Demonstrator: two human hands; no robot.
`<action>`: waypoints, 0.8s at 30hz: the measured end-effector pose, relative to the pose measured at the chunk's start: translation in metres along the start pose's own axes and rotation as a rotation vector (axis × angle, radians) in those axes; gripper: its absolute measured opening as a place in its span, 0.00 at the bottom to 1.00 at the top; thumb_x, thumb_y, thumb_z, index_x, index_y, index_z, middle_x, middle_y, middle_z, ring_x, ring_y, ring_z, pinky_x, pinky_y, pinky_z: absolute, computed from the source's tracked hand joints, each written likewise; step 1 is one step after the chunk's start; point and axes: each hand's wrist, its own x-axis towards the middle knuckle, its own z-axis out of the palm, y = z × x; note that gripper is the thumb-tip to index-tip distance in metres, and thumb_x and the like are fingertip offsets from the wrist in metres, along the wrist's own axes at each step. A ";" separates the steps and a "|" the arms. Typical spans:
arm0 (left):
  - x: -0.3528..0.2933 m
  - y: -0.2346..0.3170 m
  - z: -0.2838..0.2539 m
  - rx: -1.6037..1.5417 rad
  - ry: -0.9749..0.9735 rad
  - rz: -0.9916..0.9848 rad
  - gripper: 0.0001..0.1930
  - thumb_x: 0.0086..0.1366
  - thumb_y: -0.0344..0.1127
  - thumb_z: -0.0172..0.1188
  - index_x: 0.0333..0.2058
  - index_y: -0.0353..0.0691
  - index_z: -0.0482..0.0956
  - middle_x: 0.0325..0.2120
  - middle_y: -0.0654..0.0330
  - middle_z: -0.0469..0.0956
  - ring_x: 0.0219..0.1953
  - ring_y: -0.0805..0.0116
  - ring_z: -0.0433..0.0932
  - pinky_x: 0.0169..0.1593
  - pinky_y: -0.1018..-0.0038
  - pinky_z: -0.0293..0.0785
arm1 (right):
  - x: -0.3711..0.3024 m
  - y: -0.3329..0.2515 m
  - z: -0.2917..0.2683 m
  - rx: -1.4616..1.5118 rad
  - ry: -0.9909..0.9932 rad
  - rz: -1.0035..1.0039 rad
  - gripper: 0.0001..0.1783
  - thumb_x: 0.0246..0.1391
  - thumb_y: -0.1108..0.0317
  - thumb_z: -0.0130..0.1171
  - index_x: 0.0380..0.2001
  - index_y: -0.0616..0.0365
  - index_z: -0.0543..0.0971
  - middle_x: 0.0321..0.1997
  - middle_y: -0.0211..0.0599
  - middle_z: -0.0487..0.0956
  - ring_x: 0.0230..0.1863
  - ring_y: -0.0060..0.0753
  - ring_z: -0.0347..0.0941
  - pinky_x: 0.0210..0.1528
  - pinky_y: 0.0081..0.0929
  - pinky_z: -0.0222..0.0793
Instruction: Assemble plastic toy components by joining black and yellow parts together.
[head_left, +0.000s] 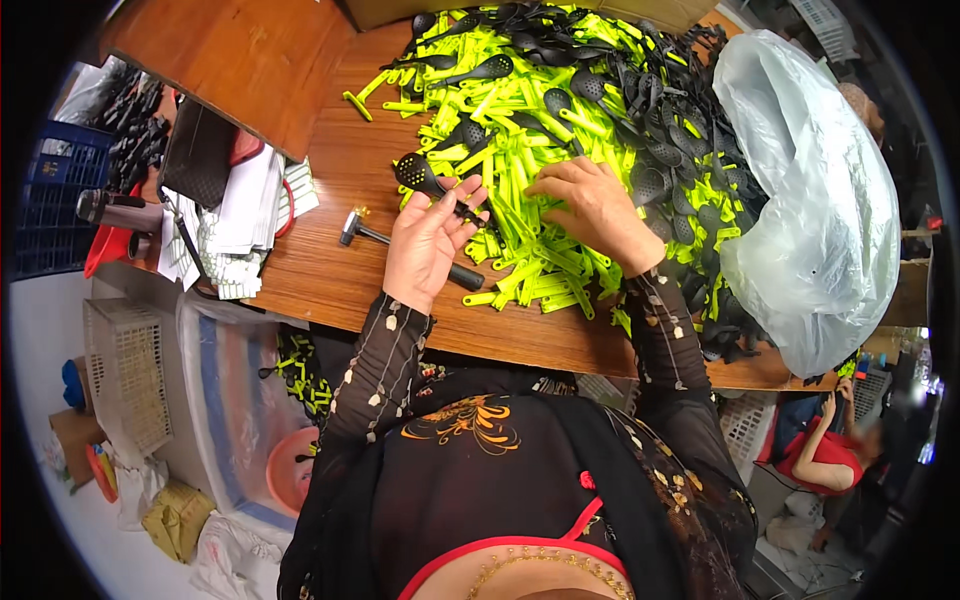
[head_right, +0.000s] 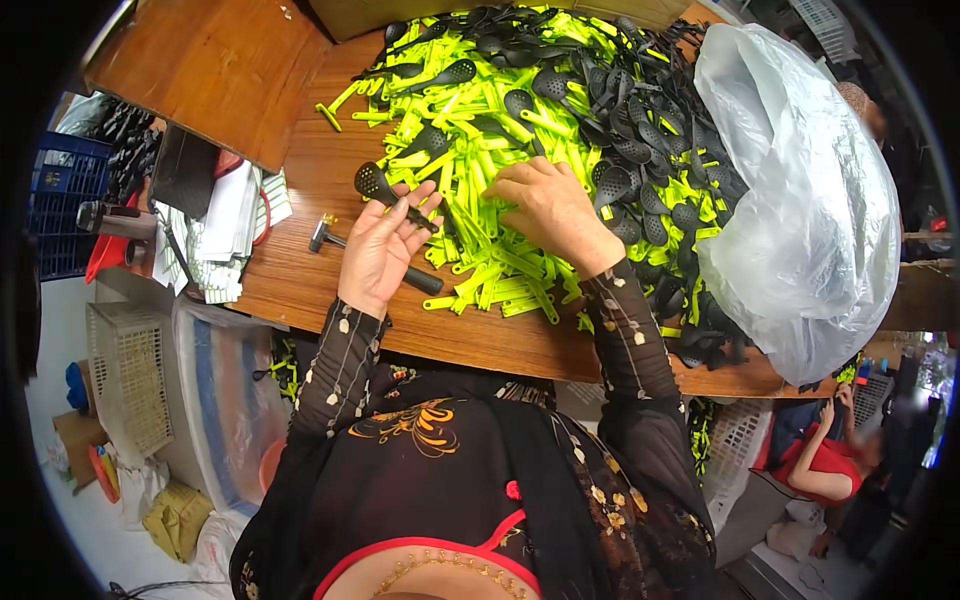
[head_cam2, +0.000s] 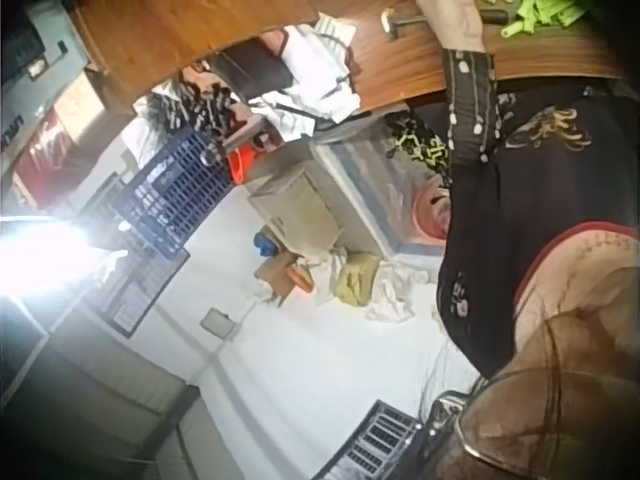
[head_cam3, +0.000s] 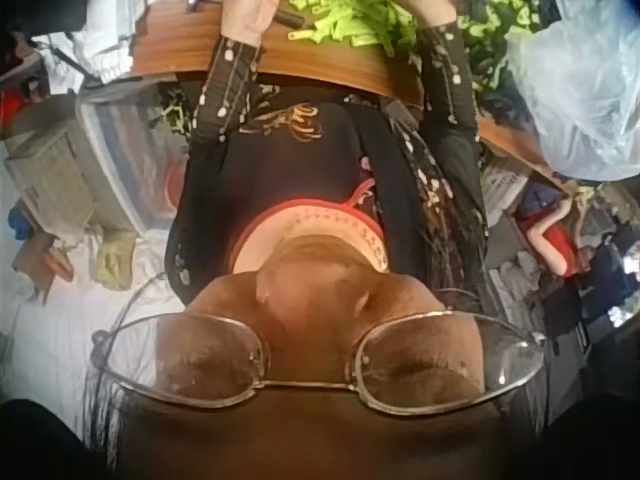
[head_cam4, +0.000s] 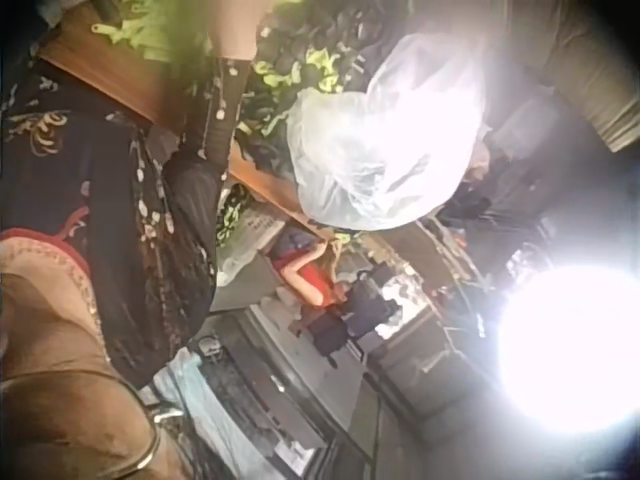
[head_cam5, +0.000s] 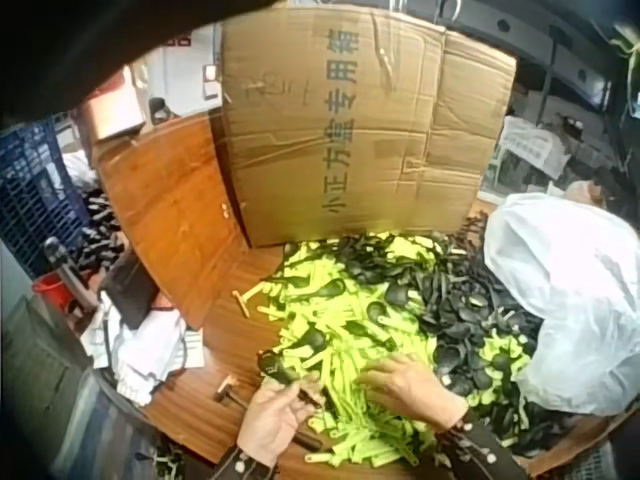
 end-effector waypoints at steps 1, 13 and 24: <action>-0.001 -0.002 0.003 -0.008 -0.011 -0.005 0.07 0.76 0.31 0.56 0.50 0.42 0.74 0.59 0.48 0.78 0.60 0.58 0.79 0.56 0.64 0.81 | -0.002 0.001 0.004 -0.064 0.001 0.036 0.09 0.54 0.66 0.68 0.39 0.49 0.85 0.45 0.30 0.84 0.51 0.38 0.77 0.53 0.37 0.70; -0.007 -0.016 0.006 -0.030 -0.007 -0.021 0.12 0.77 0.32 0.53 0.56 0.43 0.73 0.58 0.47 0.77 0.61 0.53 0.78 0.60 0.57 0.79 | 0.009 -0.020 0.024 -0.142 0.124 0.140 0.14 0.54 0.59 0.71 0.42 0.50 0.83 0.41 0.34 0.83 0.44 0.42 0.78 0.48 0.38 0.70; -0.013 -0.020 0.000 -0.067 0.063 0.030 0.12 0.76 0.31 0.55 0.55 0.39 0.75 0.57 0.50 0.79 0.61 0.57 0.78 0.60 0.61 0.75 | 0.058 -0.012 0.043 -0.200 0.255 0.061 0.09 0.53 0.60 0.70 0.36 0.49 0.85 0.37 0.32 0.82 0.45 0.39 0.77 0.47 0.38 0.69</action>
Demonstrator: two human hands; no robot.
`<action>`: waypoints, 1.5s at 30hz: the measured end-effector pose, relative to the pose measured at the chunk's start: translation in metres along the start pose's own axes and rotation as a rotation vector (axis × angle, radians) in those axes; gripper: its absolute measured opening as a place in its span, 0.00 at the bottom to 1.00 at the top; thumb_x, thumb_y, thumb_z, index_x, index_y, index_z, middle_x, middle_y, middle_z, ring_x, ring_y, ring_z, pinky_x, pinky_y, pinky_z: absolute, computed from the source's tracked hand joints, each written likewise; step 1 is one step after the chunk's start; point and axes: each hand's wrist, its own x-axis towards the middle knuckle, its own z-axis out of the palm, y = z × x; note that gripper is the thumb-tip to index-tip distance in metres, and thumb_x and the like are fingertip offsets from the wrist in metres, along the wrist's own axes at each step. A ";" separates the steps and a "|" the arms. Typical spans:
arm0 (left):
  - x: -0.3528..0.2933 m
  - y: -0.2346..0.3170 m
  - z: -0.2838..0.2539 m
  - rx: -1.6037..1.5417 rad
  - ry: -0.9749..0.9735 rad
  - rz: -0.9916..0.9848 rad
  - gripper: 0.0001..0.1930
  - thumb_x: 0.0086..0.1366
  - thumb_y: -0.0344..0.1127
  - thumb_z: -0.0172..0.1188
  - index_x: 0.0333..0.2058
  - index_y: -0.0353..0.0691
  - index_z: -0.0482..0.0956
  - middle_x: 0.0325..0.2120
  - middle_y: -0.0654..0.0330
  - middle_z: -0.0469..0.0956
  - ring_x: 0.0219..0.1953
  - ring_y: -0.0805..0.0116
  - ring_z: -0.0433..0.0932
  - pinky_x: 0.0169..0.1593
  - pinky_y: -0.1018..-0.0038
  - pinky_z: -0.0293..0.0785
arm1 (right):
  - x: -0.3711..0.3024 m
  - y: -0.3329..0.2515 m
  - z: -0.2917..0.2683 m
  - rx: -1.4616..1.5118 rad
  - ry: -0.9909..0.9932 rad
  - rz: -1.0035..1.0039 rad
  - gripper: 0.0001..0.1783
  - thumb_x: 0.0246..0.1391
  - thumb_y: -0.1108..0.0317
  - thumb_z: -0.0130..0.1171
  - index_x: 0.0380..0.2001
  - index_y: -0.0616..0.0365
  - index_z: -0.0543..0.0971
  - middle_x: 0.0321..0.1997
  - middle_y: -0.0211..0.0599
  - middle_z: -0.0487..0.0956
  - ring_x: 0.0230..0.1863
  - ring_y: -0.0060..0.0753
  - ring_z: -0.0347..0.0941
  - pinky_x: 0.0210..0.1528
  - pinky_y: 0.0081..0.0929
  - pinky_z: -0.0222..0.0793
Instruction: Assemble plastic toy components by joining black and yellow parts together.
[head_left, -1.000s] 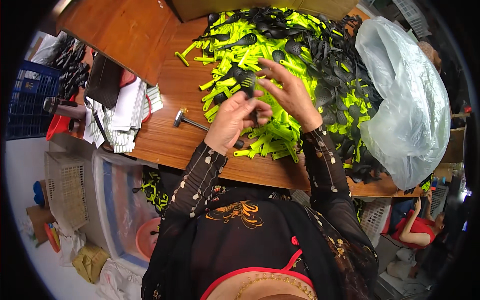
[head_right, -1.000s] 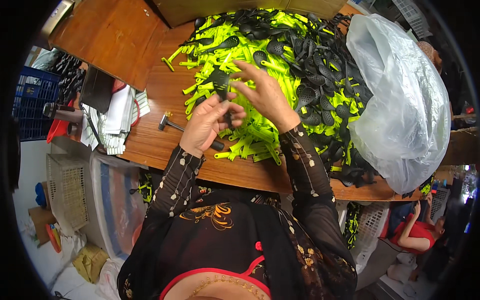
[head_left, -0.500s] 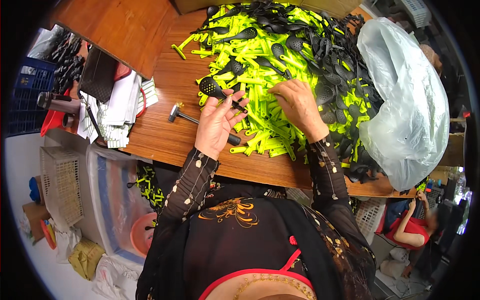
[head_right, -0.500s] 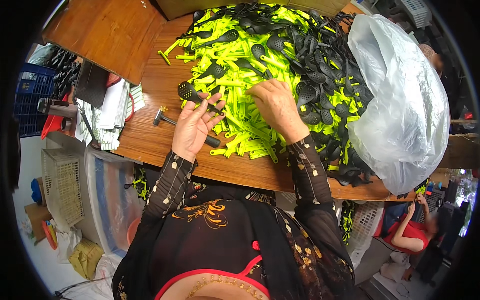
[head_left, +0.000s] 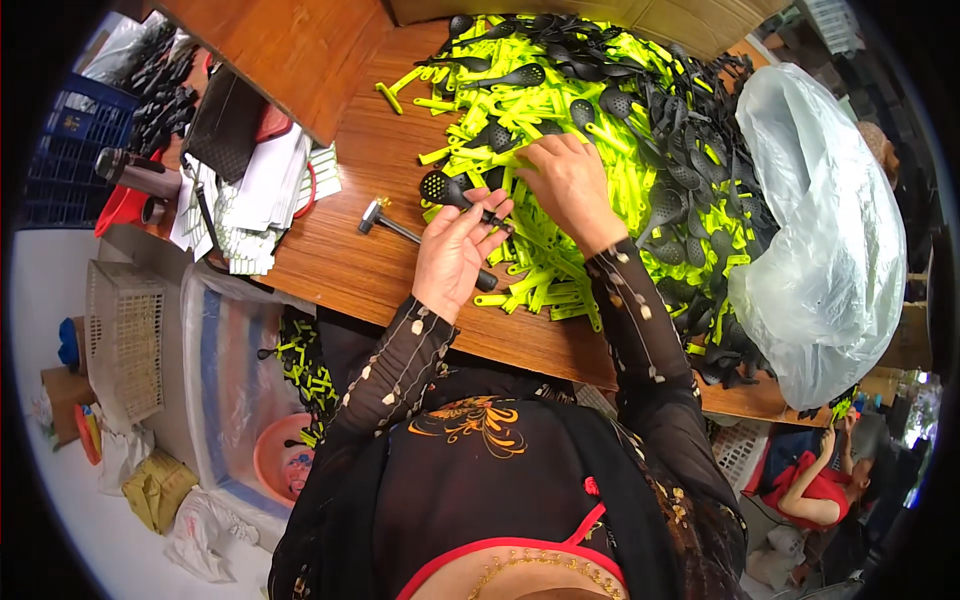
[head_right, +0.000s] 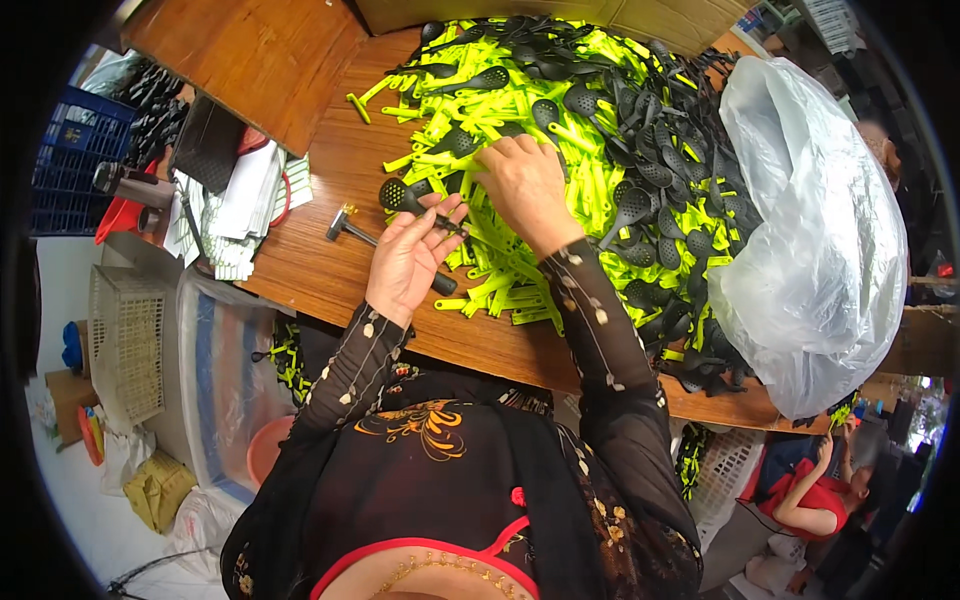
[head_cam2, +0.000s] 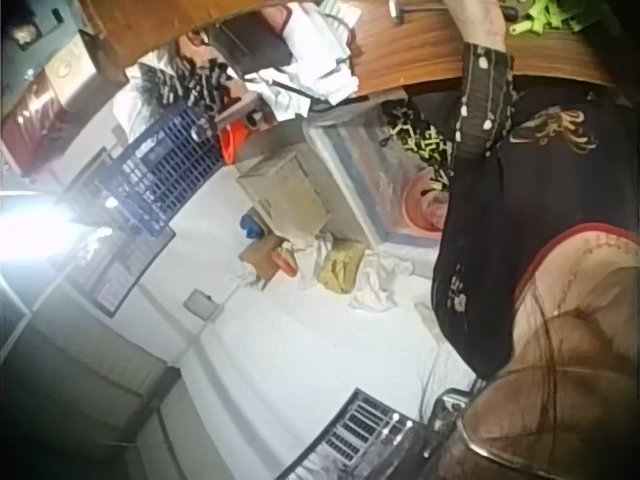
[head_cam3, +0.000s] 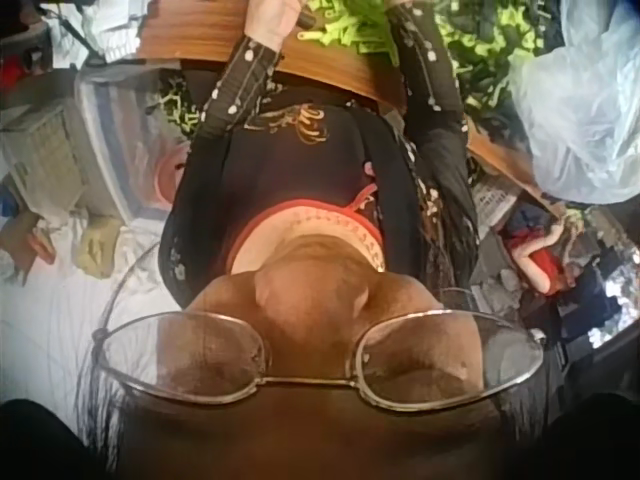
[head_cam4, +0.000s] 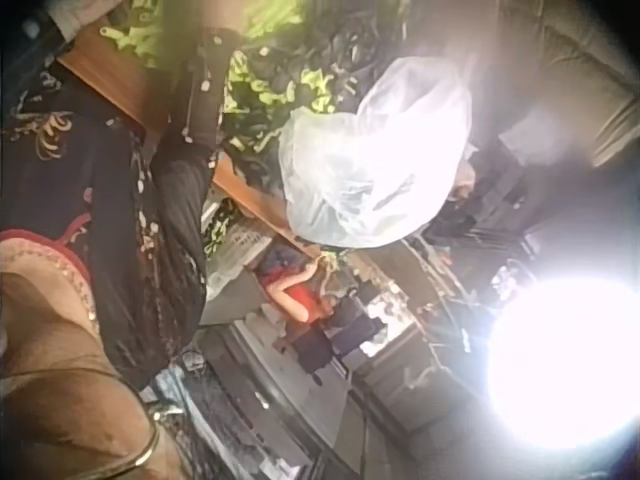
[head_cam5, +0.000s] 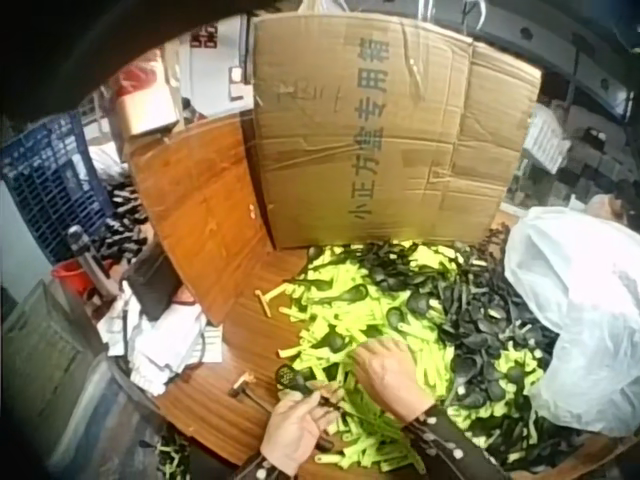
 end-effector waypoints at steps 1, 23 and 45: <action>0.001 0.002 0.002 -0.009 -0.007 0.003 0.10 0.76 0.30 0.54 0.53 0.39 0.76 0.56 0.50 0.80 0.61 0.57 0.78 0.61 0.61 0.75 | 0.002 0.002 0.009 -0.060 -0.048 0.015 0.09 0.53 0.60 0.70 0.36 0.48 0.85 0.37 0.30 0.82 0.45 0.39 0.77 0.48 0.37 0.68; -0.008 0.016 0.022 0.111 0.007 0.150 0.08 0.77 0.34 0.55 0.52 0.44 0.76 0.56 0.52 0.80 0.61 0.62 0.79 0.61 0.66 0.74 | -0.054 -0.029 -0.034 0.987 -0.156 0.402 0.10 0.60 0.71 0.68 0.44 0.58 0.87 0.42 0.34 0.86 0.43 0.26 0.81 0.49 0.25 0.75; -0.014 -0.005 0.033 0.154 -0.148 0.228 0.08 0.79 0.34 0.51 0.51 0.41 0.76 0.55 0.49 0.80 0.61 0.65 0.75 0.67 0.68 0.64 | -0.059 -0.065 -0.023 0.774 0.121 0.273 0.06 0.59 0.71 0.66 0.35 0.63 0.81 0.29 0.43 0.79 0.28 0.45 0.77 0.32 0.34 0.71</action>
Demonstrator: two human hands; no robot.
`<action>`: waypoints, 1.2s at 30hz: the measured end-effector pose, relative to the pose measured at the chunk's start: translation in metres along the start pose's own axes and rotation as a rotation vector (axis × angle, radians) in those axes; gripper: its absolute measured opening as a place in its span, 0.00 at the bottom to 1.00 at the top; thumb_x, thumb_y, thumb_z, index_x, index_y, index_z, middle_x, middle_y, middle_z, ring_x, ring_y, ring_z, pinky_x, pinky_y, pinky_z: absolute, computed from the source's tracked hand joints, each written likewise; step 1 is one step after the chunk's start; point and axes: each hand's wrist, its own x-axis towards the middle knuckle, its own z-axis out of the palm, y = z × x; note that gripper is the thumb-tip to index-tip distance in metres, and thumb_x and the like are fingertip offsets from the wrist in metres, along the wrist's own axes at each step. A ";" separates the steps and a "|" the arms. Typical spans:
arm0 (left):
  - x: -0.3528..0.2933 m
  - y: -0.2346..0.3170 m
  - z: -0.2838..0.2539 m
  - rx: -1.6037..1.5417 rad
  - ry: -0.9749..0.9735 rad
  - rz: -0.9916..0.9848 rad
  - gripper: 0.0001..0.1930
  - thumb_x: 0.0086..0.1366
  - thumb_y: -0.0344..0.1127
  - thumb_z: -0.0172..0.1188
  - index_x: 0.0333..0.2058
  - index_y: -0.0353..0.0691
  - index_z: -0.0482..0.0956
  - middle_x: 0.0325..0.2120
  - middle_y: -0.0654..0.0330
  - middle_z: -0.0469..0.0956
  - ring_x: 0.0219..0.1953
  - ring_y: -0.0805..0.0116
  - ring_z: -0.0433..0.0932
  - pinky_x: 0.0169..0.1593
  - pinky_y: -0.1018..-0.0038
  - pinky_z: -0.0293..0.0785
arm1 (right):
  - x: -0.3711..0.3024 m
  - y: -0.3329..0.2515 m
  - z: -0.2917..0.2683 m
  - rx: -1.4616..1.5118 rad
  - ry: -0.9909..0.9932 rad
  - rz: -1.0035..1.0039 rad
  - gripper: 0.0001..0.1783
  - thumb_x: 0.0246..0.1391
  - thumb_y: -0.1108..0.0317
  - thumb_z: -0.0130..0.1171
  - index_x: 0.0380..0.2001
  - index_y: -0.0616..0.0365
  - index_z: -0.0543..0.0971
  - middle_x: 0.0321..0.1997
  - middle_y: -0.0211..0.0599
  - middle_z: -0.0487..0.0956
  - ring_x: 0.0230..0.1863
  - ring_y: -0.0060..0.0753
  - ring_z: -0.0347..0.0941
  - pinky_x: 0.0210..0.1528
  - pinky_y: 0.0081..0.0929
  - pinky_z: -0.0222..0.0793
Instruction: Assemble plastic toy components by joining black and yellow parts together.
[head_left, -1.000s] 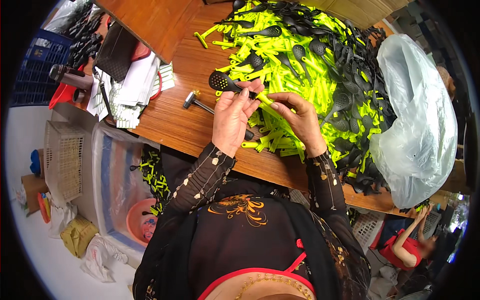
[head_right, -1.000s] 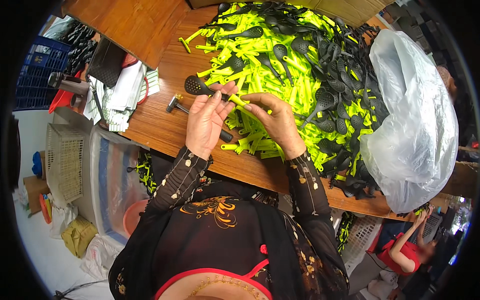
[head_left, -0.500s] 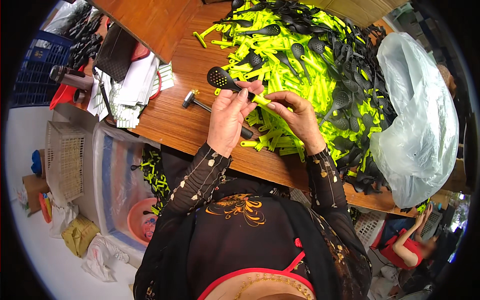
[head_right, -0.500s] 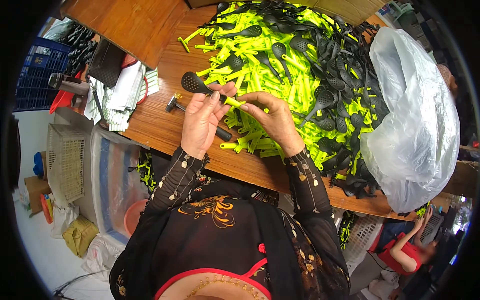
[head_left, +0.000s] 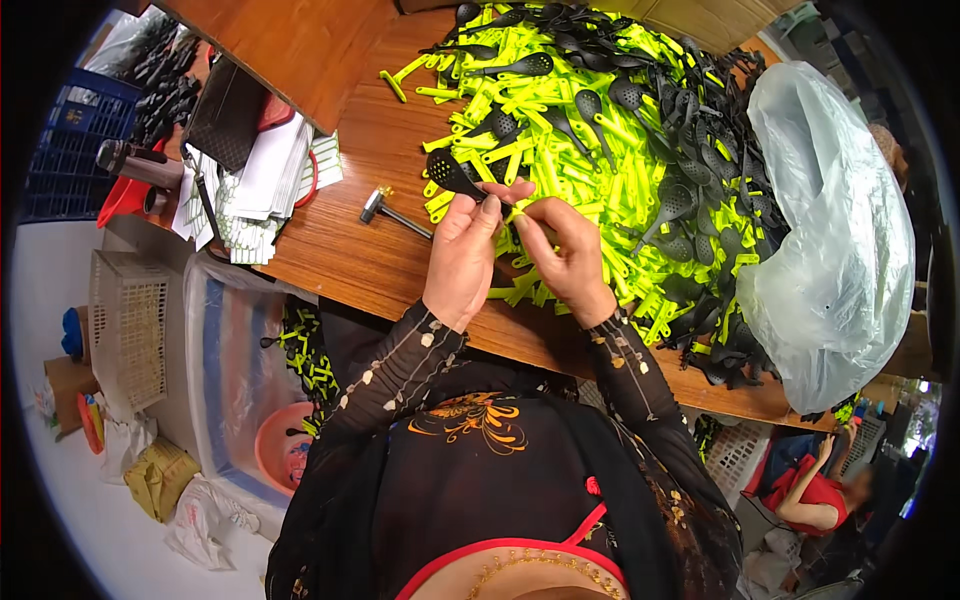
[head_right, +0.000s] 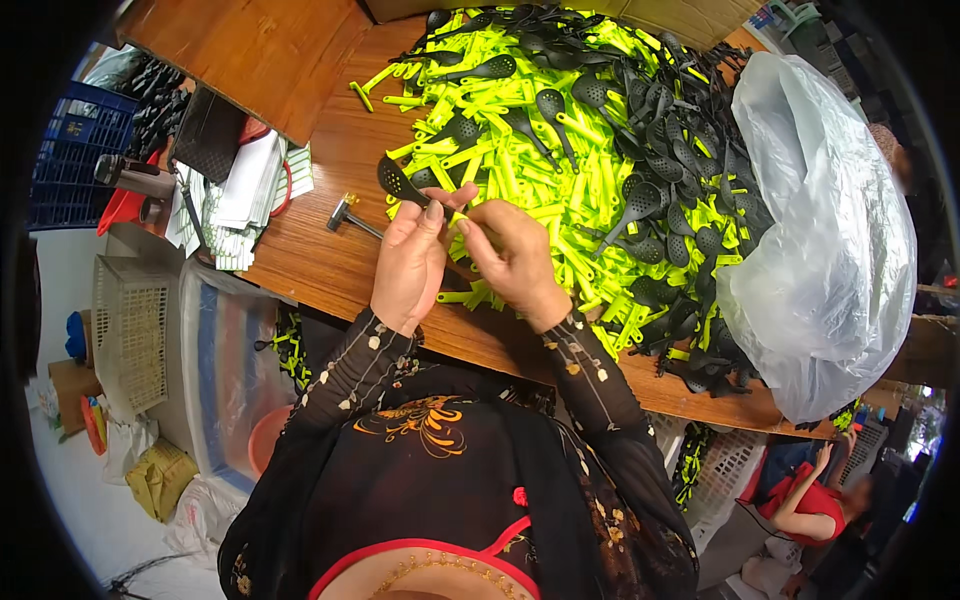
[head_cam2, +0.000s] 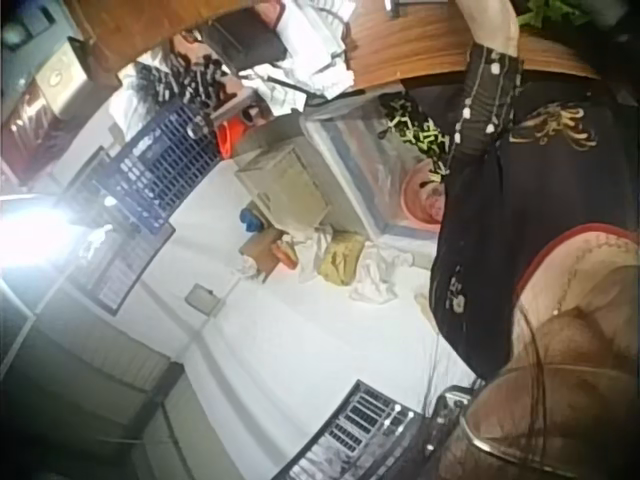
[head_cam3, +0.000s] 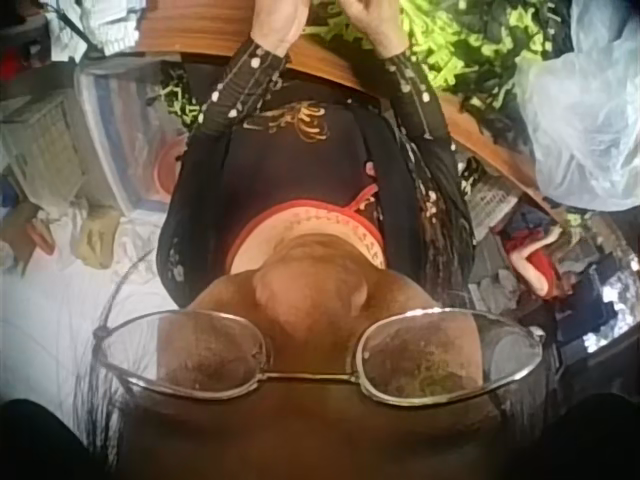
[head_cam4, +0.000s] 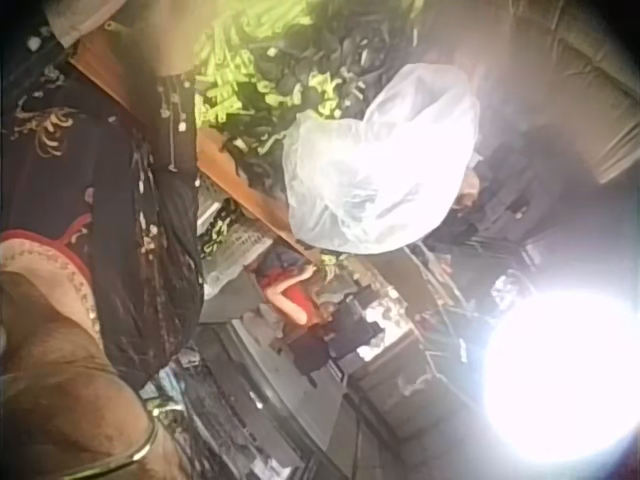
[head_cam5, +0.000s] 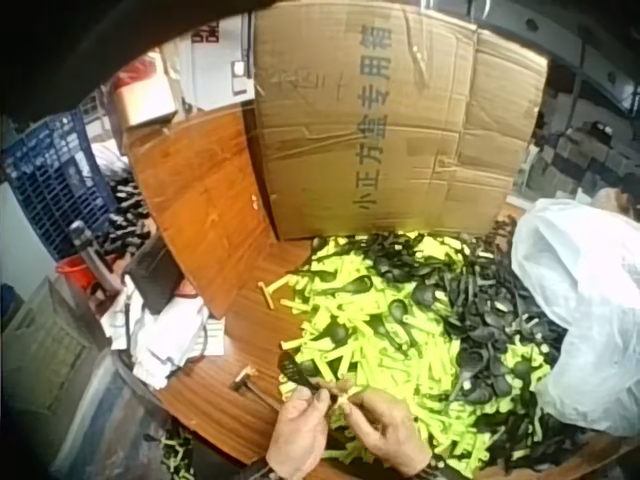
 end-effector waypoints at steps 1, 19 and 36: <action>0.002 0.000 -0.005 -0.037 0.008 -0.031 0.08 0.79 0.35 0.50 0.51 0.42 0.76 0.58 0.50 0.78 0.62 0.65 0.74 0.66 0.68 0.66 | 0.003 0.001 0.003 -0.093 0.007 -0.072 0.06 0.58 0.72 0.67 0.33 0.63 0.80 0.26 0.40 0.77 0.28 0.38 0.76 0.31 0.32 0.70; 0.003 0.027 -0.046 0.232 0.249 -0.211 0.17 0.74 0.36 0.61 0.55 0.31 0.77 0.49 0.54 0.82 0.44 0.62 0.87 0.46 0.73 0.85 | 0.082 0.039 -0.010 -0.457 -0.306 -0.407 0.10 0.56 0.66 0.68 0.41 0.52 0.84 0.43 0.33 0.84 0.41 0.42 0.79 0.45 0.38 0.73; 0.000 0.021 -0.036 0.200 0.214 -0.245 0.20 0.75 0.38 0.60 0.60 0.34 0.75 0.49 0.57 0.81 0.45 0.63 0.86 0.48 0.73 0.83 | 0.080 0.037 -0.025 -0.257 -0.160 -0.109 0.09 0.58 0.73 0.63 0.41 0.62 0.77 0.41 0.43 0.80 0.37 0.44 0.82 0.38 0.34 0.78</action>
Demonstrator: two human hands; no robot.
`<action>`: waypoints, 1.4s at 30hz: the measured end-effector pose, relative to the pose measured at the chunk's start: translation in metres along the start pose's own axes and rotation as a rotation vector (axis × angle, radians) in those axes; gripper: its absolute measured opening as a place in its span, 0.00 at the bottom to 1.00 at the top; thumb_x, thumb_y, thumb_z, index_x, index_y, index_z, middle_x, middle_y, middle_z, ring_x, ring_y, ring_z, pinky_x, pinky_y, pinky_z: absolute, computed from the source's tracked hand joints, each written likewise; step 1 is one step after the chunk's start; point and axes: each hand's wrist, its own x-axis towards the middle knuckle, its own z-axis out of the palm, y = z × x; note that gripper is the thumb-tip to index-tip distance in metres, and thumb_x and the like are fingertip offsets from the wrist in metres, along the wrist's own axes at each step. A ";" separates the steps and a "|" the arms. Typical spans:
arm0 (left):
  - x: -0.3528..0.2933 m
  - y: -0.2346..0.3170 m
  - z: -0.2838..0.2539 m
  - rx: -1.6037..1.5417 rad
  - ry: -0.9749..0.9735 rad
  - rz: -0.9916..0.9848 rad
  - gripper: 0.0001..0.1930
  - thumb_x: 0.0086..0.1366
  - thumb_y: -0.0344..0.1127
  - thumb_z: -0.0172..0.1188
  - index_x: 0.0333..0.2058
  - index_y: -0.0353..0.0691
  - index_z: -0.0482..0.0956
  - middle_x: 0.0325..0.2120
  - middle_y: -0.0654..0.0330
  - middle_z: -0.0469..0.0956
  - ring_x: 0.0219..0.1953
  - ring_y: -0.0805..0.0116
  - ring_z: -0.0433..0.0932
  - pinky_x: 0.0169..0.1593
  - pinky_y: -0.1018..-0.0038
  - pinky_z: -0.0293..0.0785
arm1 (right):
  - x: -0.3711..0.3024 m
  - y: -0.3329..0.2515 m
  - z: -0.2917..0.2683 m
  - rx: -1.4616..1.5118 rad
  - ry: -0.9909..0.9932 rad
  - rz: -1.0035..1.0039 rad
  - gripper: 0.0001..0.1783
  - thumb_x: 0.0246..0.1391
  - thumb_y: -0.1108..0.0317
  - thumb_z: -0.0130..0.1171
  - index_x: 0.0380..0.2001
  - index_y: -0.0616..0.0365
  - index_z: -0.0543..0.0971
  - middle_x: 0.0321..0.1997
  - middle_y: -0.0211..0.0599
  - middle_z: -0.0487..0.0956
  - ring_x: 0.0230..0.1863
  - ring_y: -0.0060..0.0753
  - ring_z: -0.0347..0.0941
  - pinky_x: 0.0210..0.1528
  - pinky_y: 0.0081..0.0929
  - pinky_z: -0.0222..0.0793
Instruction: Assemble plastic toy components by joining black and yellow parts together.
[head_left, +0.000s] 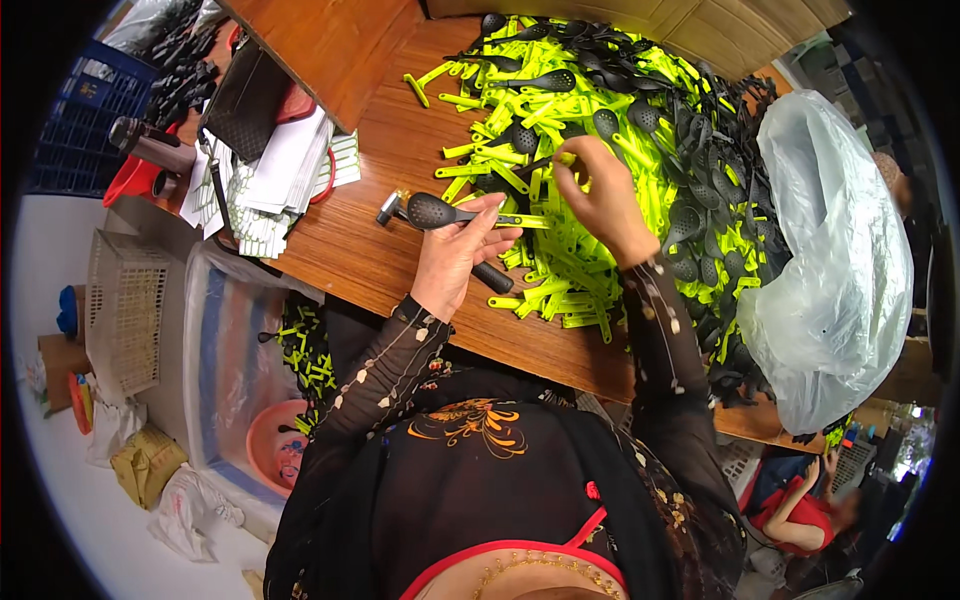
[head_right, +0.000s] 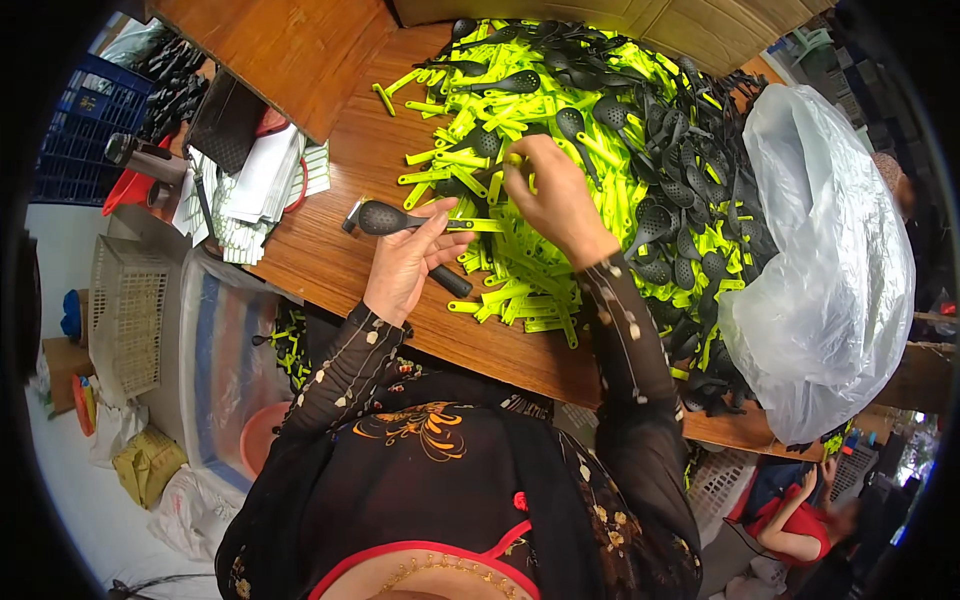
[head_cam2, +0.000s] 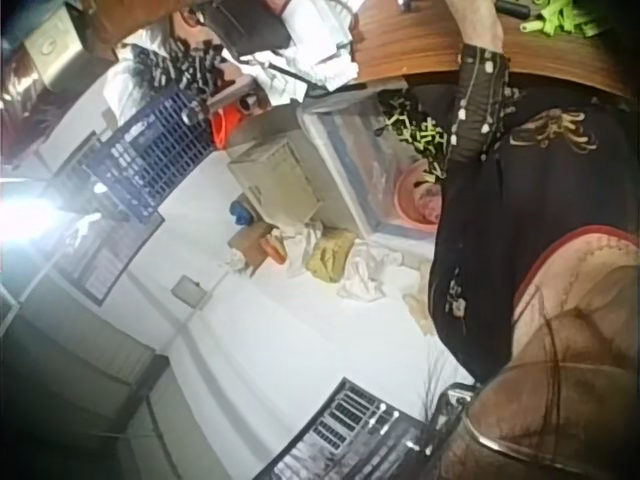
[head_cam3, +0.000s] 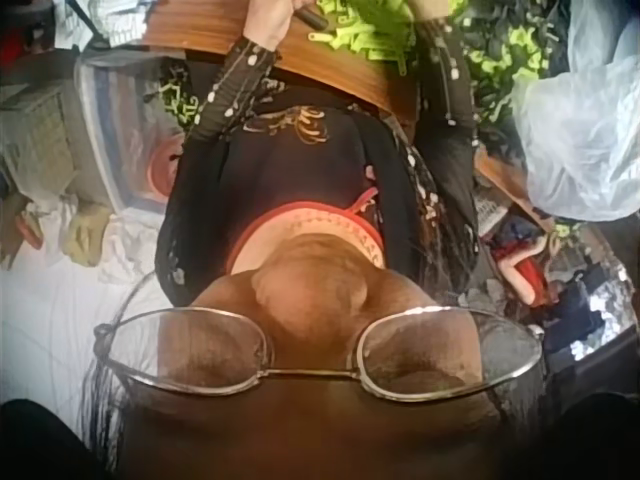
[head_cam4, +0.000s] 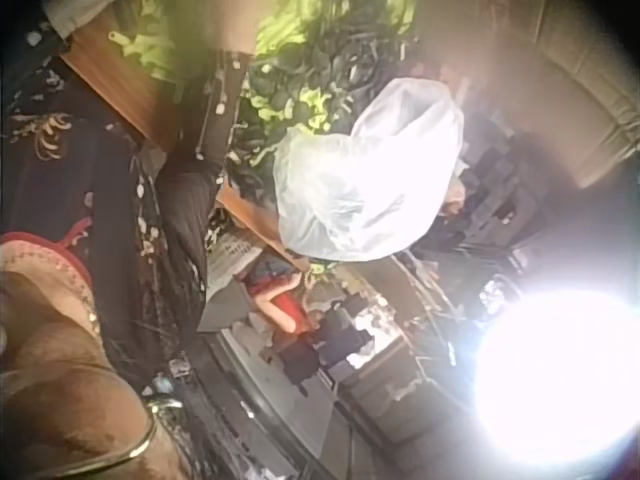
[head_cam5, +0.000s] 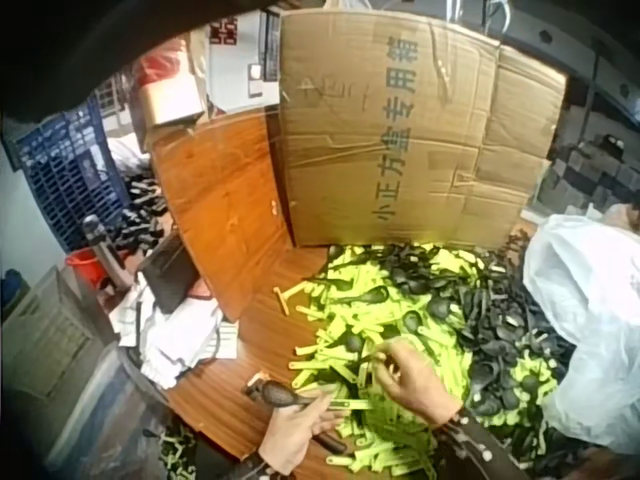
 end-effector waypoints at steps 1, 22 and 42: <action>-0.001 0.002 0.001 0.016 -0.020 0.010 0.21 0.75 0.39 0.60 0.60 0.34 0.75 0.49 0.58 0.81 0.47 0.64 0.86 0.49 0.72 0.83 | -0.010 -0.009 -0.004 0.195 -0.002 0.078 0.09 0.59 0.75 0.63 0.42 0.62 0.77 0.42 0.42 0.81 0.39 0.39 0.83 0.40 0.31 0.78; -0.012 0.015 0.005 -0.077 -0.168 -0.169 0.19 0.74 0.39 0.61 0.56 0.32 0.78 0.51 0.55 0.82 0.46 0.61 0.85 0.49 0.68 0.84 | -0.054 -0.024 -0.030 0.256 -0.304 -0.285 0.17 0.51 0.79 0.70 0.45 0.53 0.87 0.51 0.36 0.85 0.51 0.41 0.82 0.54 0.36 0.76; -0.005 0.028 0.004 0.088 -0.209 -0.217 0.18 0.73 0.39 0.63 0.53 0.32 0.80 0.45 0.56 0.84 0.41 0.65 0.86 0.45 0.73 0.84 | -0.060 -0.031 -0.028 0.225 -0.337 -0.209 0.18 0.54 0.74 0.71 0.49 0.53 0.84 0.54 0.37 0.83 0.53 0.42 0.81 0.56 0.35 0.78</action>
